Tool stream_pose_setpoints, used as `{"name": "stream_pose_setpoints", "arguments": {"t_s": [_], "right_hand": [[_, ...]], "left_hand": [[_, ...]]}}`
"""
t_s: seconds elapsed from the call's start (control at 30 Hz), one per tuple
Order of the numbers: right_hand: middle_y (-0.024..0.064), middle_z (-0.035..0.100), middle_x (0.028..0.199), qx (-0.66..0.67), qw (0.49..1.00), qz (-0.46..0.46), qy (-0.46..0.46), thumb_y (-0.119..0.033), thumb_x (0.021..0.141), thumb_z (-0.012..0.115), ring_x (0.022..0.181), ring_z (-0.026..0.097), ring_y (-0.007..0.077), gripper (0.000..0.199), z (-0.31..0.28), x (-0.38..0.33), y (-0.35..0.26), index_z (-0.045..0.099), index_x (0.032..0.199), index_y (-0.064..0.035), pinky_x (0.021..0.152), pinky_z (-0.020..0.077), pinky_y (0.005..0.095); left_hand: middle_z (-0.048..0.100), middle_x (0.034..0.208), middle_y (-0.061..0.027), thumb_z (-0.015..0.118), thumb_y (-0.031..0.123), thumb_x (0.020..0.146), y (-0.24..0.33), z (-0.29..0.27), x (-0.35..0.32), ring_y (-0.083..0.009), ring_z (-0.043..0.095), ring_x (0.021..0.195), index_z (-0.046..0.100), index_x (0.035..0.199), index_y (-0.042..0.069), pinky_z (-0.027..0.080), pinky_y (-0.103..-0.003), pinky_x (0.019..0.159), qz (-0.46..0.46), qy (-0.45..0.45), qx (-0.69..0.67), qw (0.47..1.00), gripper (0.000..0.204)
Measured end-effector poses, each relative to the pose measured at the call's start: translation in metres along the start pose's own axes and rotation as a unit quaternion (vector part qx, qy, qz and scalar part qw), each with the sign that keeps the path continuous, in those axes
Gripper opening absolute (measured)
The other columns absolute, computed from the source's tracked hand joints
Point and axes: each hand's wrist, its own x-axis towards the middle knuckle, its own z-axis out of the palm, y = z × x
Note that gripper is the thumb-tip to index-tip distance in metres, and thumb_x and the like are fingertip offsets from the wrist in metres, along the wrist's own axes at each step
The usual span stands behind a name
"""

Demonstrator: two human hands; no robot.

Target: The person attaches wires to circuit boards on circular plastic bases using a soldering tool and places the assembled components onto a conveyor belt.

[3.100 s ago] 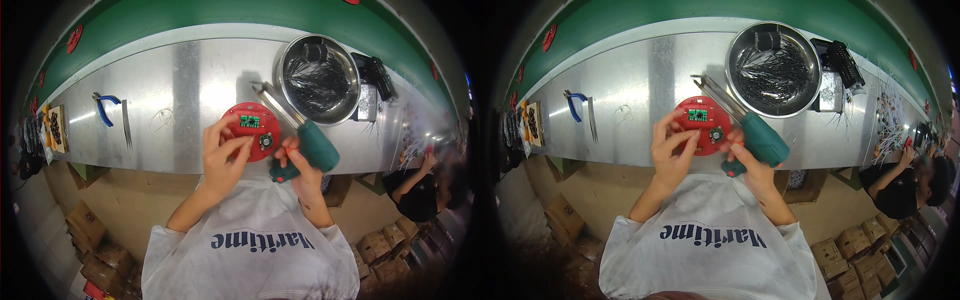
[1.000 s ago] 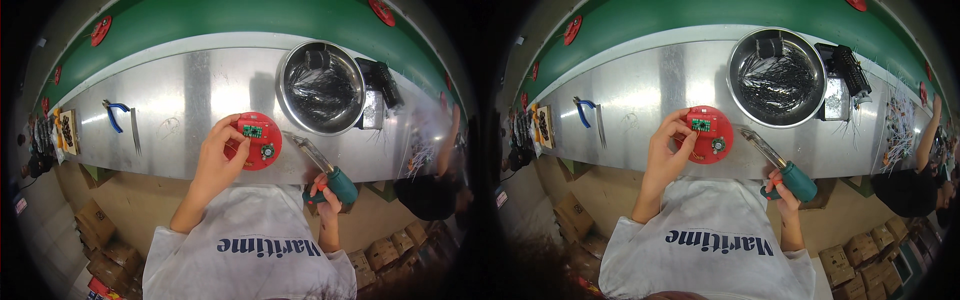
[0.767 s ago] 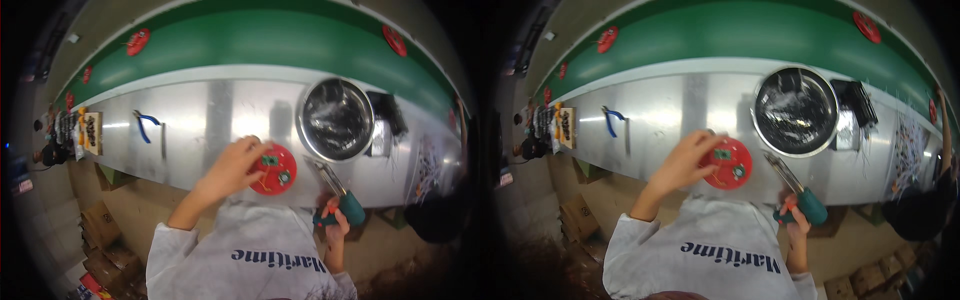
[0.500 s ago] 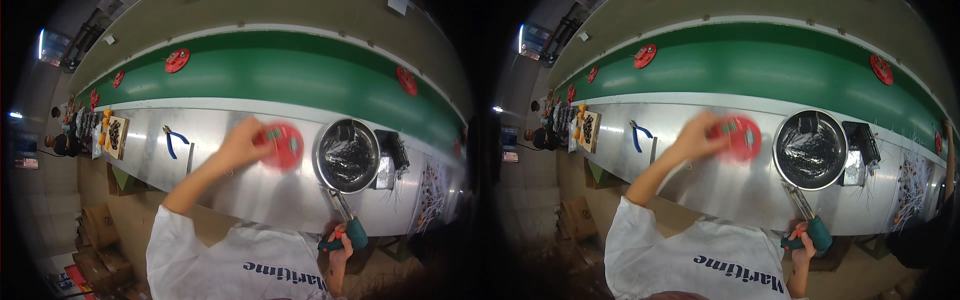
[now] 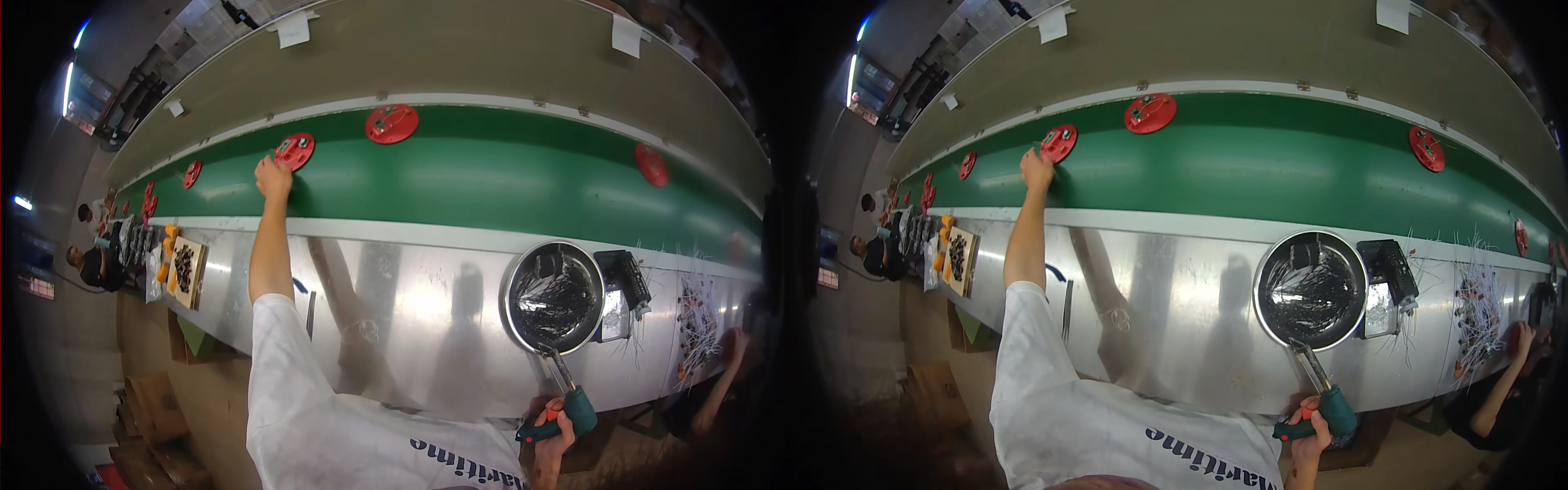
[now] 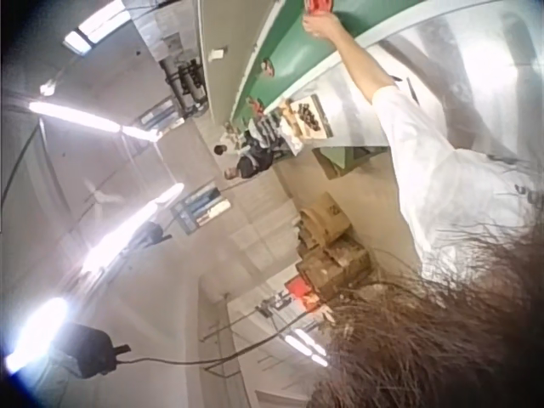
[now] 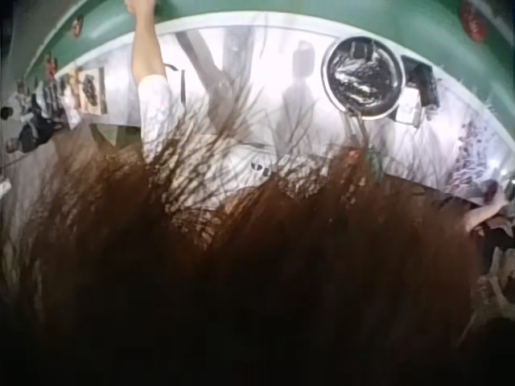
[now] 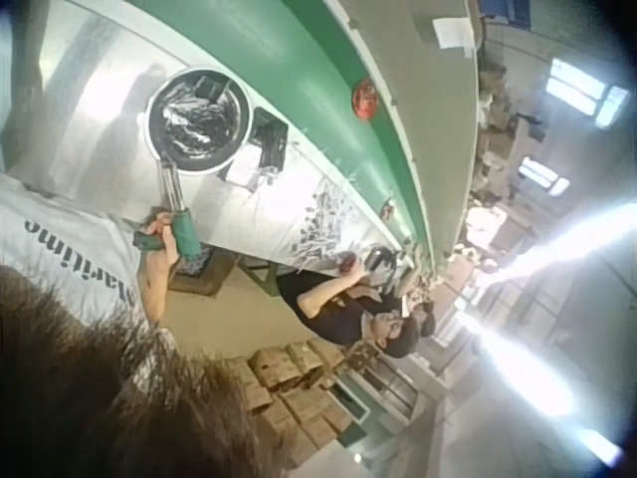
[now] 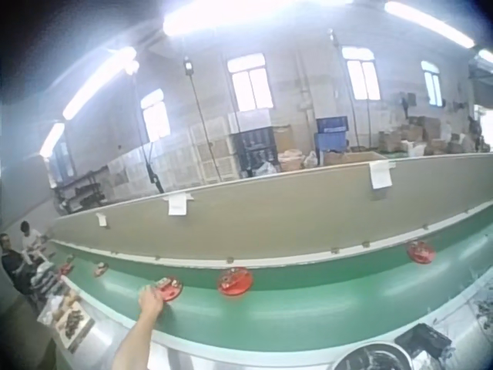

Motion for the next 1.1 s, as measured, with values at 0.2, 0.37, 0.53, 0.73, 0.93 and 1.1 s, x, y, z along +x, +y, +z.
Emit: {"name": "stream_pose_setpoints", "arguments": {"t_s": [0.2,0.37,0.53,0.73,0.93,1.1], "right_hand": [[0.0081,0.056,0.089,0.000,0.998,0.010,0.061,-0.028,0.079,0.061,0.059,0.055,0.0147,0.027,0.004,-0.006,-0.005,0.055,0.091,-0.0046,0.051,0.0448,0.0262],[0.0139,0.060,0.092,0.011,0.997,0.005,0.073,-0.023,0.079,0.060,0.063,0.057,0.0202,0.028,0.002,-0.002,-0.005,0.058,0.094,0.0012,0.057,0.0460,0.0300],[0.0153,0.059,0.093,0.058,0.997,0.000,0.055,-0.020,0.081,0.059,0.060,0.057,0.0217,0.025,0.003,0.004,-0.003,0.057,0.094,0.0010,0.056,0.0467,0.0300],[0.0137,0.055,0.094,0.043,0.997,0.025,0.055,-0.025,0.078,0.059,0.059,0.055,0.0194,0.027,0.006,0.002,-0.007,0.053,0.092,-0.0025,0.056,0.0451,0.0285],[0.0142,0.056,0.097,0.072,0.997,0.029,0.021,-0.022,0.081,0.058,0.063,0.056,0.0202,0.024,-0.003,-0.001,-0.006,0.054,0.094,-0.0018,0.060,0.0467,0.0304],[0.0142,0.057,0.099,0.095,0.995,0.020,0.001,-0.020,0.082,0.057,0.067,0.058,0.0201,0.023,-0.003,-0.002,-0.007,0.055,0.096,-0.0018,0.061,0.0470,0.0310]], "left_hand": [[0.059,0.127,-0.0185,0.067,0.041,0.084,-0.021,0.035,0.053,-0.0302,0.056,0.116,0.040,0.142,0.001,0.045,-0.043,0.097,0.067,-0.137,-0.113,0.982,0.076],[0.069,0.106,-0.0198,0.074,0.040,0.083,0.021,0.030,0.041,-0.0263,0.067,0.092,0.062,0.118,-0.004,0.052,-0.035,0.082,0.129,-0.086,-0.187,0.970,0.058],[0.068,0.107,-0.0156,0.077,0.030,0.081,0.117,-0.058,-0.080,-0.0248,0.065,0.095,0.064,0.114,-0.001,0.051,-0.035,0.084,0.285,-0.159,-0.289,0.900,0.047],[0.064,0.098,-0.0121,0.083,0.018,0.065,0.172,-0.169,-0.282,-0.0317,0.060,0.088,0.063,0.105,0.005,0.046,-0.041,0.080,0.575,-0.293,-0.295,0.704,0.047],[0.062,0.108,-0.0106,0.079,0.020,0.069,0.199,-0.196,-0.359,-0.0300,0.059,0.097,0.063,0.109,0.004,0.044,-0.041,0.083,0.592,-0.281,-0.340,0.675,0.046],[0.060,0.106,-0.0078,0.071,0.011,0.076,0.262,-0.179,-0.363,-0.0254,0.056,0.101,0.064,0.108,0.005,0.043,-0.037,0.084,0.619,-0.244,-0.374,0.646,0.033]]}}
